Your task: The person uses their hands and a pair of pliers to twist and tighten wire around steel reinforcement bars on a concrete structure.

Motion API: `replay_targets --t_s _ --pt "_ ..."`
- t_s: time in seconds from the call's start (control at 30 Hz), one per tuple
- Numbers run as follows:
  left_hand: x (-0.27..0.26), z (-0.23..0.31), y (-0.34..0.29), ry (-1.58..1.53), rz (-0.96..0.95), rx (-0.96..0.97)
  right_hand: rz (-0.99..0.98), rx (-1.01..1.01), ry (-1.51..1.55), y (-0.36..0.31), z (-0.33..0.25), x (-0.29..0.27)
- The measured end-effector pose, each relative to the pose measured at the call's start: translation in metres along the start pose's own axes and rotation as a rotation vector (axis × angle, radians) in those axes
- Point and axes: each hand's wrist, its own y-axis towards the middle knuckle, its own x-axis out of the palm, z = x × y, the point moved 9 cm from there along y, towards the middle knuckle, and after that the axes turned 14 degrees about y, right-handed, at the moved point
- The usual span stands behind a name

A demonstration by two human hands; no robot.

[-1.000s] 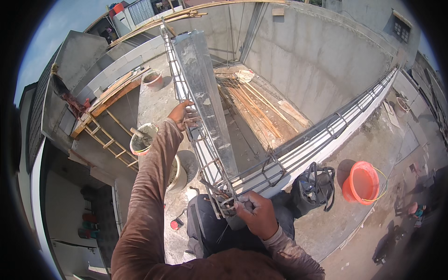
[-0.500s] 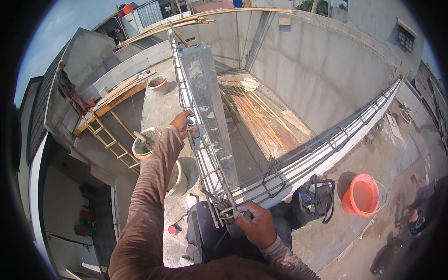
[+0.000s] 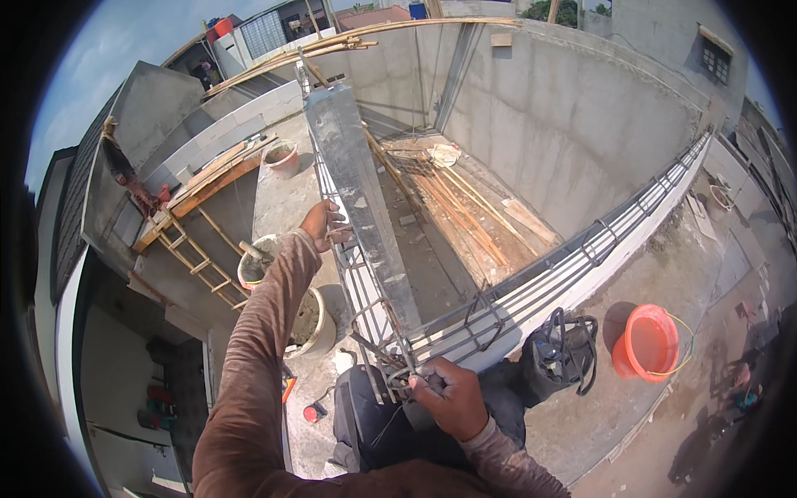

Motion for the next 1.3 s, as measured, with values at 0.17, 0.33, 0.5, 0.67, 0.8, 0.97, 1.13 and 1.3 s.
replay_targets --t_s 0.17,0.33,0.5,0.67,0.8,0.97,1.13,1.3 --pt "0.010 -0.007 0.002 -0.143 -0.157 0.016 -0.046 -0.038 -0.045 -0.001 -0.007 0.016" --pt "0.016 -0.025 -0.009 -0.168 -0.053 -0.010 0.011 0.002 -0.055 -0.003 0.003 0.008" --pt "0.011 -0.025 0.007 -0.142 -0.053 -0.052 0.041 0.099 0.009 -0.003 0.007 0.006" --pt "0.018 -0.027 0.005 -0.160 0.048 -0.025 0.025 0.089 -0.066 0.001 0.015 -0.001" --pt "0.032 -0.008 -0.014 -0.096 0.170 0.020 0.098 0.104 -0.045 -0.007 0.020 -0.007" --pt "-0.062 -0.032 -0.019 -0.003 0.355 0.147 -0.006 0.035 -0.022 -0.001 0.006 0.016" --pt "0.016 -0.035 -0.202 -0.308 0.450 0.437 0.026 0.079 -0.021 -0.002 0.016 -0.009" --pt "0.105 -0.091 -0.335 -0.251 0.250 0.309 -0.080 0.070 0.051 0.006 0.010 0.002"
